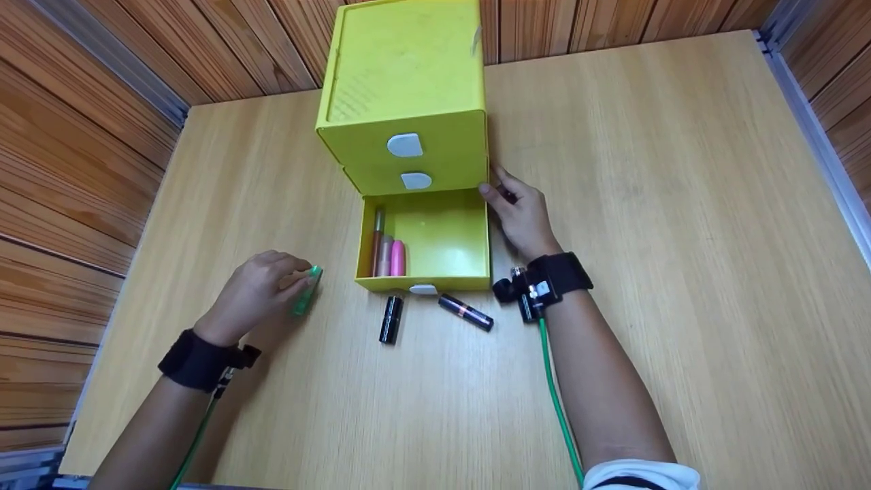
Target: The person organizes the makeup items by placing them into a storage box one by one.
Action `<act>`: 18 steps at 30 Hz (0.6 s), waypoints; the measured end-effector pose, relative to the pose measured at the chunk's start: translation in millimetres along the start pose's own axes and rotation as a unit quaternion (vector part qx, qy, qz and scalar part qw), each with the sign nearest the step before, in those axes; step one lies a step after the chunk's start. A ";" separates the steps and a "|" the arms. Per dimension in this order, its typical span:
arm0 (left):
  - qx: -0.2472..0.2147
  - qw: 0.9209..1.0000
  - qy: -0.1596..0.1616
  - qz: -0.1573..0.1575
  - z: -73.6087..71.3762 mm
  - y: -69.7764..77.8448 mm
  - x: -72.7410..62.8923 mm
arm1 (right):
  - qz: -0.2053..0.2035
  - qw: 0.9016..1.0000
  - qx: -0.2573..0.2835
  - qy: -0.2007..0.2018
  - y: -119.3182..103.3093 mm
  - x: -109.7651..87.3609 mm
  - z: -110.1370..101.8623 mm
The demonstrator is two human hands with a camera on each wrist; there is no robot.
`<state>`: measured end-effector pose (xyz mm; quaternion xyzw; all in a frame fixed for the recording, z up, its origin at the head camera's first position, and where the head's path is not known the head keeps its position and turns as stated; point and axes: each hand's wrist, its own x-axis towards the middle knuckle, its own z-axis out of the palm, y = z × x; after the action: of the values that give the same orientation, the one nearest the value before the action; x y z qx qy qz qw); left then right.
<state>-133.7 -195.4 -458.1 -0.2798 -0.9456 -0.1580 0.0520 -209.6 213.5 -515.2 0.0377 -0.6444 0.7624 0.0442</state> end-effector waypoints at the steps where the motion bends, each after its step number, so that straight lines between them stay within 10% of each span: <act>1: -0.001 1.000 -0.003 -0.007 0.3 -0.5 -1.3 | 0.000 1.000 0.003 -0.001 -0.1 -0.2 -0.1; 18: -0.018 0.996 -0.069 -0.055 9.4 2.3 -9.2 | -0.007 1.000 0.018 -0.007 -0.1 -0.5 0.4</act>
<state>-124.9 -195.2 -468.1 -0.2383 -0.9579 -0.1576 -0.0272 -209.0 213.1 -515.1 0.0487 -0.6303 0.7735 0.0443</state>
